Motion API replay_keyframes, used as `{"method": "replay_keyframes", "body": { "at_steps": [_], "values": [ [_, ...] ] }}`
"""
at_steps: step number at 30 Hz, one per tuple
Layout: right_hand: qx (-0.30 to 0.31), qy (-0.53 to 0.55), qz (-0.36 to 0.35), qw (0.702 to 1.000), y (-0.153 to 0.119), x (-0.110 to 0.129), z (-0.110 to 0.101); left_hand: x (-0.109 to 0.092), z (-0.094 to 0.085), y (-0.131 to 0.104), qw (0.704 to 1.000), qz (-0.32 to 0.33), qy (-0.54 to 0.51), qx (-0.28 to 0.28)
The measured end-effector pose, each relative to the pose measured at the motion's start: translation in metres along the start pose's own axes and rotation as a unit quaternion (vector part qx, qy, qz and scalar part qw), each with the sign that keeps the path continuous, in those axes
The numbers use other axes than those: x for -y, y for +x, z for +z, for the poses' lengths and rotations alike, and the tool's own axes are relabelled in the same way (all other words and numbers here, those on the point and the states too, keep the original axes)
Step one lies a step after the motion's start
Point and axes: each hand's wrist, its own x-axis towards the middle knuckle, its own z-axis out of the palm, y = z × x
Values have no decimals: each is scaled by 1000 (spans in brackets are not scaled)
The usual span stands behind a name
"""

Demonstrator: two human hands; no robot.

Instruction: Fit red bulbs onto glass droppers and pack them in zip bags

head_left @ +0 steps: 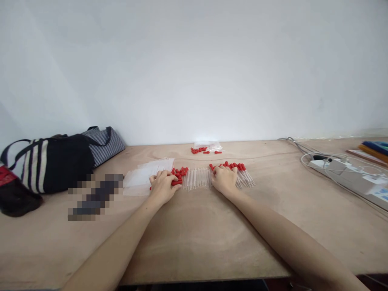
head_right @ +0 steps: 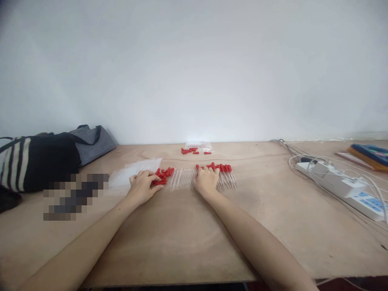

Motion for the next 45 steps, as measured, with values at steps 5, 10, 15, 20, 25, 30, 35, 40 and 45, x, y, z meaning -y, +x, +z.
{"method": "replay_keyframes", "body": {
  "at_steps": [5,10,15,20,25,30,35,40,45],
  "values": [
    [32,-32,3,999,2,4,-1,3,0,1,1000,-2,16,-14],
    [70,-18,30,997,8,4,-3,7,2,1,1000,0,11,-6],
    [139,20,57,988,14,0,-7,10,8,2,1000,2,8,-10],
    [161,43,65,984,19,-1,-7,7,7,2,1000,2,10,-13],
    [179,68,74,979,20,-1,-6,5,6,2,1000,-4,13,-8],
    [175,82,72,979,19,-1,-5,6,7,2,1000,0,11,-7],
    [150,136,73,977,16,-5,-13,5,4,3,1000,-10,3,-20],
    [46,138,-88,985,-2,-25,-20,10,2,7,997,-64,20,-43],
    [-73,82,-296,949,-33,-57,-19,12,7,10,994,-97,41,-25]
  ]
}}
